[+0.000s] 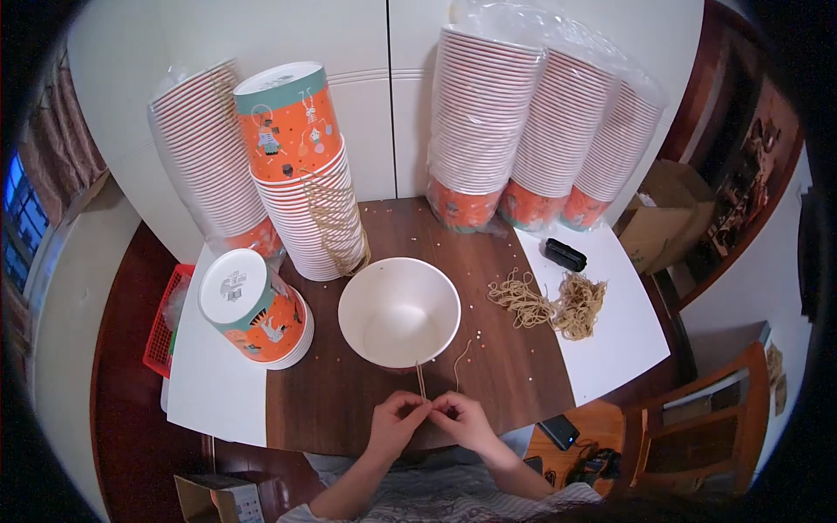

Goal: Tying elastic strings onto decorative paper buckets for packaging in a manufacturing setting.

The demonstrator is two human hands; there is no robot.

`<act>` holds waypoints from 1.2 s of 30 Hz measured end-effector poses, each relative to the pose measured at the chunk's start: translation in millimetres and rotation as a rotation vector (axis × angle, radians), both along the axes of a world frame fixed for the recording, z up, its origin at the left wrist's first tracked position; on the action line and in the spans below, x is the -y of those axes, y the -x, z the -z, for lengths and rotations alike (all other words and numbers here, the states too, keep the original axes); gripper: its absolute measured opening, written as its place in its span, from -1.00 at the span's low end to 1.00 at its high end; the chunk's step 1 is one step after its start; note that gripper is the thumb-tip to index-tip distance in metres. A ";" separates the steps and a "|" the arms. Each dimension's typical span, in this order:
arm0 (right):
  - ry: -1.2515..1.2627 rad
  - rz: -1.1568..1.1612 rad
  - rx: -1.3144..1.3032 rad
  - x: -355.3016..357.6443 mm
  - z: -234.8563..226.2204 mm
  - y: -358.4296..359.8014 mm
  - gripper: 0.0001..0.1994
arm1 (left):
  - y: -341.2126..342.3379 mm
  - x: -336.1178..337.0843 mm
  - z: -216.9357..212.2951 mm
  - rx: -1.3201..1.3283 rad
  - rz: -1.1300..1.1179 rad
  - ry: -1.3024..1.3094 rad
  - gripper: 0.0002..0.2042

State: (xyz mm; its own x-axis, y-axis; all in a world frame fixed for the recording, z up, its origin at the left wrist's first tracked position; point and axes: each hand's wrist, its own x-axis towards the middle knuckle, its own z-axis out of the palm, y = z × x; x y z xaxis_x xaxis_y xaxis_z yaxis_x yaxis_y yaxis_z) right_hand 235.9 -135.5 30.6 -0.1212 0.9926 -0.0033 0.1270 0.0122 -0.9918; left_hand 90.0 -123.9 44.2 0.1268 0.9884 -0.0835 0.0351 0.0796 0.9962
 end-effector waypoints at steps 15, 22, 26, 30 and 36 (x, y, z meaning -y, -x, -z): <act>-0.184 -0.061 0.214 2.9 -15.9 3.3 -0.94 | 1.6 -11.0 -0.3 0.420 -0.084 0.269 -0.91; -0.214 -0.159 0.315 10.1 -8.8 3.1 -0.93 | -2.1 -21.4 -11.8 0.409 -0.126 0.281 -0.89; -0.227 -0.169 0.423 15.3 -10.9 4.0 -0.92 | -3.9 -25.7 -3.7 0.507 -0.136 0.316 -0.90; -0.261 -0.186 0.502 18.6 -13.9 5.1 -0.91 | -9.2 -30.4 -12.9 0.593 -0.167 0.326 -0.95; -0.305 -0.271 0.617 19.6 -22.2 3.9 -0.90 | -9.5 -31.5 -18.7 0.708 -0.142 0.456 -0.95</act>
